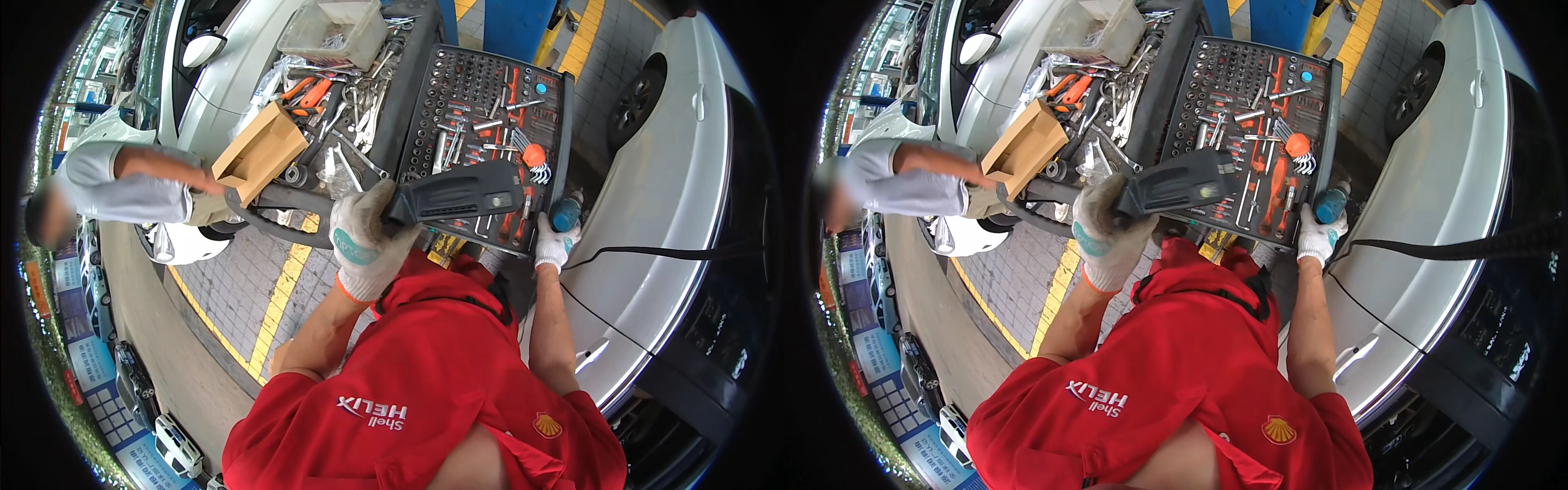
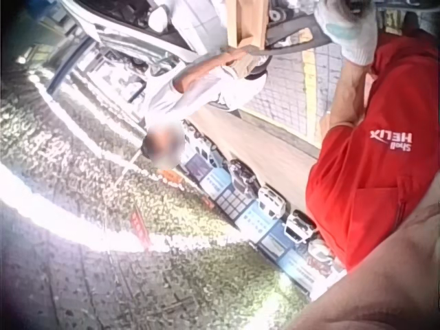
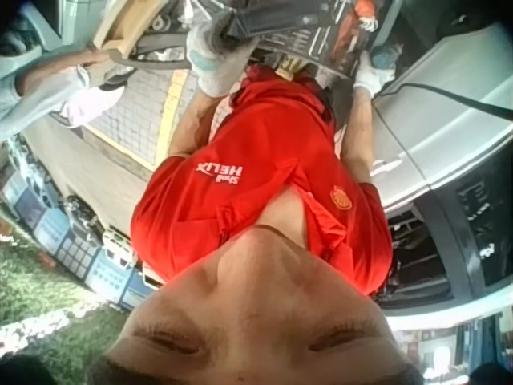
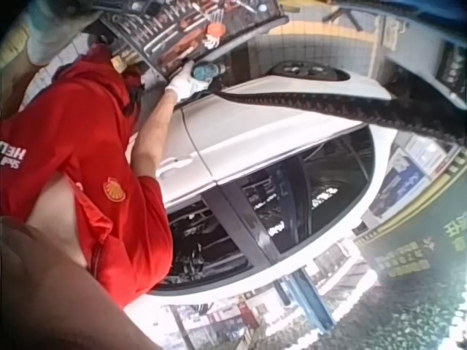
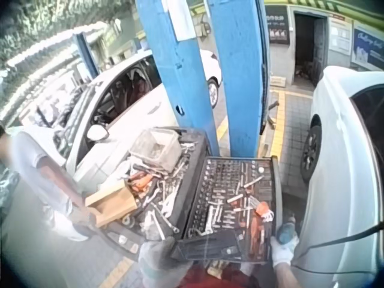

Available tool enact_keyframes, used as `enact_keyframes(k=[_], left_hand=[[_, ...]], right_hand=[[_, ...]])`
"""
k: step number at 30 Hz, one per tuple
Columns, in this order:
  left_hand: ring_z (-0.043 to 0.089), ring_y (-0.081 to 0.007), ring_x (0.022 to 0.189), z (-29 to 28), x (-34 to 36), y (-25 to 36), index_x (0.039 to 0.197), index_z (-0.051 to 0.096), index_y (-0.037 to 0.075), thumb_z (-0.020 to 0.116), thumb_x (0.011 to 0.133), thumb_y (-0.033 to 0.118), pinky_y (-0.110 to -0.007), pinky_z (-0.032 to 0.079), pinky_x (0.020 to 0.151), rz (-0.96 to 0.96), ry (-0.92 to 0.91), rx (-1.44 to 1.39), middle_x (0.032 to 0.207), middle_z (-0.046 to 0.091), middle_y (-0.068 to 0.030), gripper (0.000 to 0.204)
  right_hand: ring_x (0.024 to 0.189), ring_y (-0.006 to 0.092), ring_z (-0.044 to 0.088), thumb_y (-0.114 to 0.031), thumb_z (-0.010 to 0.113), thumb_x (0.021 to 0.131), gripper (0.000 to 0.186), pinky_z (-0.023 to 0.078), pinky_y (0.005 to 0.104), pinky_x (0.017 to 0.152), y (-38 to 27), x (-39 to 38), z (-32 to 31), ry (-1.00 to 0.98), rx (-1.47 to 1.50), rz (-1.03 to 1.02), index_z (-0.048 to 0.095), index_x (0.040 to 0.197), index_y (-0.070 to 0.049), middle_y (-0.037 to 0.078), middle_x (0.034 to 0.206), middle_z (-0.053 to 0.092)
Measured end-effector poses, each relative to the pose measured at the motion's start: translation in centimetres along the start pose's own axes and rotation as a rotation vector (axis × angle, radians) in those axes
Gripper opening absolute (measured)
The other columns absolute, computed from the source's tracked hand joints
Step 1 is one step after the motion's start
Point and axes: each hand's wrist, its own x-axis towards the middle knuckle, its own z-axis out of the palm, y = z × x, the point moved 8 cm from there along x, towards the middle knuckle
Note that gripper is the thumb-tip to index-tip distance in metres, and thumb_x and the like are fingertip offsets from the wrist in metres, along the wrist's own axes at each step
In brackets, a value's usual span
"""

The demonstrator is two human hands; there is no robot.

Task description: The person selects a socket from a tool tray and attaches it to a corded impact wrench. He then uses the impact wrench to remove bolts from the front bumper area of a white car with the hood open.

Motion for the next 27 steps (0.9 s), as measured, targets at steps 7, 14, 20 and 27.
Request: enact_keyframes(k=[7,14,20,27], left_hand=[[0.069,-0.0178,0.099,0.0,2.1,-0.6,0.132,0.062,-0.004,0.077,0.09,0.012,-0.035,0.058,0.089,-0.474,-0.205,-0.406,0.108,0.073,-0.0091,0.047],[0.071,-0.0313,0.095,0.2,1.3,-1.3,0.108,0.067,-0.008,0.052,0.09,0.001,-0.041,0.059,0.085,-0.544,-0.235,-0.488,0.109,0.069,-0.0187,0.025],[0.067,-0.0152,0.099,0.2,1.9,-1.2,0.122,0.067,-0.005,0.058,0.093,0.006,-0.034,0.056,0.085,-0.531,-0.155,-0.64,0.112,0.073,-0.0091,0.032],[0.063,-0.0119,0.082,0.3,1.8,-1.8,0.123,0.067,-0.004,0.09,0.081,0.021,-0.031,0.055,0.074,-0.703,-0.139,-0.46,0.1,0.071,-0.0071,0.055]], right_hand=[[0.143,0.0458,0.05,-0.046,0.095,0.078,0.115,0.042,0.0501,0.122,0.0,0.1,0.1,-0.013,0.006,-0.006,0.037,0.162,0.007,0.03,0.155,0.045],[0.144,0.046,0.05,-0.046,0.095,0.079,0.115,0.041,0.0496,0.122,-0.5,-0.2,-0.1,-0.033,0.012,-0.003,0.037,0.162,0.008,0.031,0.155,0.045],[0.137,0.0444,0.054,-0.043,0.095,0.079,0.111,0.045,0.0504,0.118,-0.2,-0.1,0.0,0.002,0.0,-0.023,0.039,0.16,0.006,0.027,0.149,0.048],[0.14,0.045,0.052,-0.043,0.095,0.079,0.11,0.042,0.0503,0.12,0.4,0.2,0.3,-0.009,0.01,-0.04,0.039,0.16,0.008,0.03,0.152,0.049]])
